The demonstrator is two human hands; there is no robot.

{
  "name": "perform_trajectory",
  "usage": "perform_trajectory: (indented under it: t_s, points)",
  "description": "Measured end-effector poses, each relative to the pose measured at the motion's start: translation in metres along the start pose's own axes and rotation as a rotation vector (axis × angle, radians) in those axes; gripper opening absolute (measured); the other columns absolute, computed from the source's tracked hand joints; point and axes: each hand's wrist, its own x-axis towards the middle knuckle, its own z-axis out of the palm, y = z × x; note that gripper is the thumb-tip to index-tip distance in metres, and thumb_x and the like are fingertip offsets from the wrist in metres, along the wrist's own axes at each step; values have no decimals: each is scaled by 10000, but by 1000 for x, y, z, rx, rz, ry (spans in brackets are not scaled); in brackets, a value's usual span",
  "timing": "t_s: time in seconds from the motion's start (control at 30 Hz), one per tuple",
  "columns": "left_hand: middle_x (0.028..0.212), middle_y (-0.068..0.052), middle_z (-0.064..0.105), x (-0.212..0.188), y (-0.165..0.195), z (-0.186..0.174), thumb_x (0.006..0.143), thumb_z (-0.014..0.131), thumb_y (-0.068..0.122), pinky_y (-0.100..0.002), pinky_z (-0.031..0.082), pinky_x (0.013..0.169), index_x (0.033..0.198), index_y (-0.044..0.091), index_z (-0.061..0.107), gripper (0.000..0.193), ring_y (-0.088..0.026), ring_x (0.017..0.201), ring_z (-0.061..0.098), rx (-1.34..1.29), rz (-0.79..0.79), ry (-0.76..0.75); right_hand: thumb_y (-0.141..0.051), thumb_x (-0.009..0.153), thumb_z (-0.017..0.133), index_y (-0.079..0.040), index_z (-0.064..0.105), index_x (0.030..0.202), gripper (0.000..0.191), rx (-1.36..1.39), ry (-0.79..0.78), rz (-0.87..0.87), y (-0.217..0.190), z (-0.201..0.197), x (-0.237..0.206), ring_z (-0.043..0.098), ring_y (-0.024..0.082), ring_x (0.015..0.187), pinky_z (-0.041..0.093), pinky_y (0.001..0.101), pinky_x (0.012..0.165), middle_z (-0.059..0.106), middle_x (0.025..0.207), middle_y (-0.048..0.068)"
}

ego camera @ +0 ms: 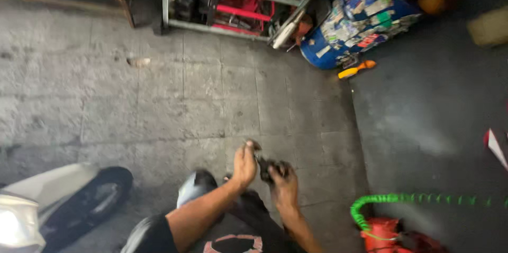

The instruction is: The person crouches beside a scooter and works on its rear electrical components, manipulating wiring and connectors by hand and with pliers. They test a small bulb that lights up, then stand, retrieve a tool from a red toolbox, and continue working near the scooter's tail light assembly.

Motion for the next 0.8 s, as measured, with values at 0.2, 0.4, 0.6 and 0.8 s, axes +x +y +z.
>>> perform_trajectory:
  t_s: [0.2, 0.4, 0.6, 0.8]
  points:
    - [677, 5, 461, 166, 38, 47, 1101, 424, 355, -251, 341, 493, 1033, 41, 616, 374, -78, 558, 412, -404, -79, 160, -205, 828, 817, -15, 649, 1023, 320, -269, -226, 143, -69, 41, 225, 680, 185, 779, 591, 354, 707, 696, 903, 78]
    - [760, -2, 508, 383, 46, 29, 1058, 523, 307, -246, 390, 539, 1194, 31, 594, 316, -81, 617, 444, -262, -35, 289, -186, 791, 832, -39, 667, 1053, 343, -411, -360, 117, -28, 99, 481, 655, 139, 785, 558, 311, 725, 681, 909, 29]
    - [1029, -125, 724, 571, 44, 57, 1029, 623, 231, -328, 539, 855, 1191, 16, 669, 273, -193, 944, 639, -2, -90, 532, -87, 857, 757, -39, 661, 1045, 217, -770, 40, -620, -140, 112, 883, 623, 151, 849, 534, 325, 784, 687, 1010, 42]
    - [1150, -232, 726, 645, -77, -11, 1087, 591, 298, -433, 505, 933, 1242, -36, 675, 378, -324, 1104, 696, 260, -101, 863, -181, 938, 818, 98, 630, 1212, 434, -1179, 104, -1154, -229, 216, 1249, 699, 345, 1032, 527, 430, 952, 709, 1159, 238]
